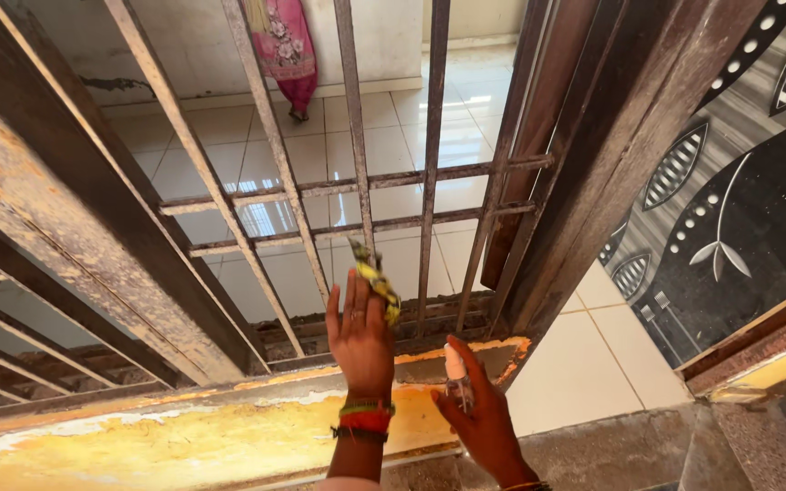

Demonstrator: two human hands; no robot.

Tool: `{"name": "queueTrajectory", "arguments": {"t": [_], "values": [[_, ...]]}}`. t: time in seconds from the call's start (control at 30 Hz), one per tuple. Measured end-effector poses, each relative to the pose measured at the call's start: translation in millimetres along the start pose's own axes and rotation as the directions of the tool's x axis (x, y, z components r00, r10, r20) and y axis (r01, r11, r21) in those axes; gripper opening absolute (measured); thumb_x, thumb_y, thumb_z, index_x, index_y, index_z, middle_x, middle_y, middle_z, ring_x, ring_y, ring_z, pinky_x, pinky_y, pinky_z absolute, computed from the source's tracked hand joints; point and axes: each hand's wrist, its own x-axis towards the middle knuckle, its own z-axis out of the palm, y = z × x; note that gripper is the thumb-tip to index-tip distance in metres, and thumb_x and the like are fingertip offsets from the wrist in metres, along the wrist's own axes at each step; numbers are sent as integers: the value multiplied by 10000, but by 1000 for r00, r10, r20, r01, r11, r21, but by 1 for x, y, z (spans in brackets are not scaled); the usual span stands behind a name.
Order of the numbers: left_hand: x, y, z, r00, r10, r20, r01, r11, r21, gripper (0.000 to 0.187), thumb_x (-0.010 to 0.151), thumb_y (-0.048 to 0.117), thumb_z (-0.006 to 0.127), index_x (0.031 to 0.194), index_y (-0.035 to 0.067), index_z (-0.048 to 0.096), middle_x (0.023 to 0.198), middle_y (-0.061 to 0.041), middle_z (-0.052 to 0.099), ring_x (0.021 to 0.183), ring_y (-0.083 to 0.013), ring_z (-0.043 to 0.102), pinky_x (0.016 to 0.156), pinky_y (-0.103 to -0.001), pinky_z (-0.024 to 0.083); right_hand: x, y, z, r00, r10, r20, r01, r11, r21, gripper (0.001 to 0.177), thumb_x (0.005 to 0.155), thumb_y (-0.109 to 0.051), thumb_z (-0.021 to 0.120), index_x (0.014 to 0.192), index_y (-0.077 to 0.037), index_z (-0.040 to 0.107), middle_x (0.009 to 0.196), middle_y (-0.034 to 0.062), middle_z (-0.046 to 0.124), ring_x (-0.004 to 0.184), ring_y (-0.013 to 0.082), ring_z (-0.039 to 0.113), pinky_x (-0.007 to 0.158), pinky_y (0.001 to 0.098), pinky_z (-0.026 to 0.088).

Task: The person cleans a metal window grille by spraying a liquid from a small bottle and wiping the bars with a cloth. The person works methodically along the vertical and horizontal bars, repeatedly spraying and wiping to remove dirt and grime.

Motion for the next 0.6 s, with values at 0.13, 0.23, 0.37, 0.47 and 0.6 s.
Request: {"name": "queueTrajectory", "arguments": {"t": [0.13,0.23,0.37,0.47,0.6], "values": [[-66,-20,13,974,46,221,-83,983,162,342,849,35,661,1187,54,704,1354,-151,672,1339,-260,569,1201,-468,328,4,18,6,999,-42,31,42,999,-9,776,882,-233,748,1551,-351,374,979,87,693,677,121,662,544,305,566],[-105,-32,18,947,-14,320,-46,983,180,239,872,62,631,1101,100,689,1269,-127,721,1314,-266,599,1155,-446,415,8,34,9,972,-233,28,234,972,-18,734,932,-198,756,1550,-291,372,1167,126,638,847,146,699,674,309,585],[-92,-34,25,699,-404,590,354,912,206,240,938,130,627,1167,165,689,985,-85,766,990,-259,730,808,-382,607,9,34,5,998,40,55,-37,998,-56,772,903,-194,737,1560,-348,363,940,156,662,636,170,611,567,320,516],[-57,-15,8,773,-558,302,602,795,-70,161,944,139,666,1098,115,705,782,-82,766,615,-244,727,564,-393,570,7,23,5,975,-219,27,218,976,16,758,889,-138,748,1533,-287,378,1131,58,673,793,101,681,616,300,574],[27,17,-11,860,-509,47,417,646,-640,54,1001,79,600,955,57,585,1188,-93,790,594,-83,755,503,-270,565,8,8,4,999,32,20,-32,999,-18,791,889,-177,737,1576,-348,385,934,119,670,597,143,576,548,319,520]]}}
